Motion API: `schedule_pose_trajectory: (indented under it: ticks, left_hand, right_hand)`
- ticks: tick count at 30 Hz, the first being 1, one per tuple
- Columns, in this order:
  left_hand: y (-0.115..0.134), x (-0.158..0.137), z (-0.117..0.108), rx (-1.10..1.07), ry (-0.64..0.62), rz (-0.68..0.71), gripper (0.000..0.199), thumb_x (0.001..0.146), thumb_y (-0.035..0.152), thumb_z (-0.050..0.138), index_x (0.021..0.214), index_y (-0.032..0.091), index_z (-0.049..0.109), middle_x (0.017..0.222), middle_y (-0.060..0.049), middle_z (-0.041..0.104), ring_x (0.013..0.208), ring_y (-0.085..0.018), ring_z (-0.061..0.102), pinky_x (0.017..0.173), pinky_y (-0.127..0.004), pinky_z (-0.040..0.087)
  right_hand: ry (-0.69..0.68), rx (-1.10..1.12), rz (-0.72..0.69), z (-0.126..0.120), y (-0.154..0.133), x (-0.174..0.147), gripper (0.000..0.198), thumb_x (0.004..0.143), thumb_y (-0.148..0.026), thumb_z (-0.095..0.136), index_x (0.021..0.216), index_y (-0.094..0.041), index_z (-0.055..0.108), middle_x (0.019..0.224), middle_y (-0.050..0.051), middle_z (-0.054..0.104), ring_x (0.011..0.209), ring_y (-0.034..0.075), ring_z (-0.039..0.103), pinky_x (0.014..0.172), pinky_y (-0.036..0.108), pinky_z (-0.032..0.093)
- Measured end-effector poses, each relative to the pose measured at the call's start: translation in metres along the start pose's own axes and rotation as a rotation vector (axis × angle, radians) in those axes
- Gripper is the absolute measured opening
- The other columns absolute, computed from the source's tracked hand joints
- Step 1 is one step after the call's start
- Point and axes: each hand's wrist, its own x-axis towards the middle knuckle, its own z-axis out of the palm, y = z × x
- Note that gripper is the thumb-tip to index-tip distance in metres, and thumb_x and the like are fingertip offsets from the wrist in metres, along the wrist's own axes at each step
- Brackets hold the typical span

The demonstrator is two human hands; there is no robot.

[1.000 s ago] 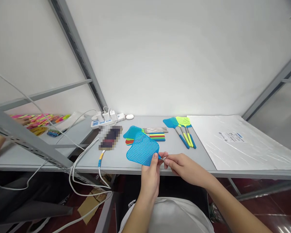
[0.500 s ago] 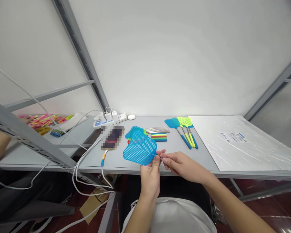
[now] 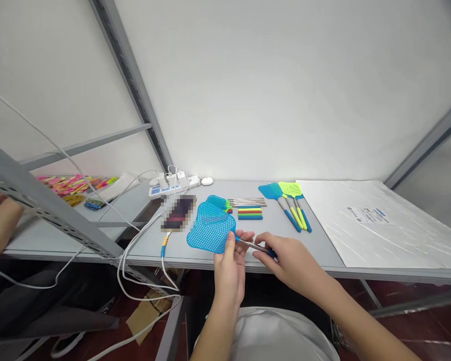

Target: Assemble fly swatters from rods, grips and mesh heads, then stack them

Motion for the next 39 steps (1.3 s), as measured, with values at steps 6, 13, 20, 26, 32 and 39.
schedule_pose_trajectory:
  ticks: [6, 13, 20, 26, 32, 39]
  left_hand:
    - [0.013, 0.013, -0.005, -0.044, 0.143, 0.076, 0.023, 0.086, 0.034, 0.064, 0.092, 0.012, 0.066, 0.090, -0.011, 0.074, 0.095, -0.023, 0.070, 0.097, -0.041, 0.048]
    - [0.001, 0.000, 0.001, -0.072, 0.048, 0.024, 0.026, 0.085, 0.041, 0.064, 0.092, 0.016, 0.066, 0.096, -0.008, 0.072, 0.098, -0.024, 0.069, 0.092, -0.042, 0.050]
    - [-0.012, -0.001, 0.000, -0.095, 0.035, -0.002, 0.024, 0.086, 0.040, 0.063, 0.089, 0.016, 0.065, 0.094, -0.007, 0.070, 0.099, -0.021, 0.066, 0.089, -0.040, 0.050]
    - [-0.007, -0.003, 0.001, -0.052, -0.065, -0.103, 0.034, 0.088, 0.045, 0.057, 0.104, 0.016, 0.065, 0.103, -0.012, 0.069, 0.105, -0.025, 0.063, 0.087, -0.040, 0.049]
    - [-0.006, -0.007, 0.004, -0.060, -0.061, -0.097, 0.046, 0.089, 0.053, 0.050, 0.115, 0.018, 0.064, 0.108, -0.012, 0.068, 0.090, -0.019, 0.065, 0.081, -0.033, 0.049]
    - [-0.013, 0.001, -0.003, -0.023, -0.044, -0.091, 0.041, 0.088, 0.053, 0.054, 0.098, 0.016, 0.068, 0.105, -0.013, 0.071, 0.100, -0.022, 0.065, 0.092, -0.038, 0.046]
  right_hand:
    - [0.000, -0.149, -0.028, -0.002, 0.016, -0.010, 0.028, 0.098, -0.038, 0.038, 0.102, -0.024, 0.061, 0.083, 0.004, 0.070, 0.073, 0.019, 0.065, 0.062, 0.028, 0.040]
    - [0.045, -0.137, -0.087, -0.008, 0.026, -0.015, 0.032, 0.099, -0.035, 0.033, 0.110, -0.022, 0.060, 0.090, 0.007, 0.070, 0.078, 0.020, 0.065, 0.065, 0.029, 0.041]
    - [-0.038, -0.081, 0.033, -0.023, 0.019, -0.019, 0.032, 0.098, -0.043, 0.036, 0.090, -0.024, 0.060, 0.062, -0.001, 0.058, 0.057, 0.016, 0.052, 0.055, 0.029, 0.030]
    - [-0.127, 0.173, 0.151, -0.033, 0.023, -0.016, 0.040, 0.095, -0.052, 0.038, 0.080, -0.022, 0.061, 0.062, -0.002, 0.053, 0.058, 0.015, 0.047, 0.054, 0.028, 0.031]
    - [-0.146, 0.102, 0.114, -0.030, 0.027, -0.016, 0.043, 0.094, -0.053, 0.039, 0.077, -0.021, 0.062, 0.063, -0.001, 0.056, 0.059, 0.015, 0.047, 0.055, 0.028, 0.030]
    - [-0.078, 0.146, 0.073, -0.023, 0.023, -0.012, 0.034, 0.094, -0.048, 0.044, 0.090, -0.022, 0.064, 0.073, 0.000, 0.061, 0.066, 0.015, 0.051, 0.060, 0.027, 0.033]
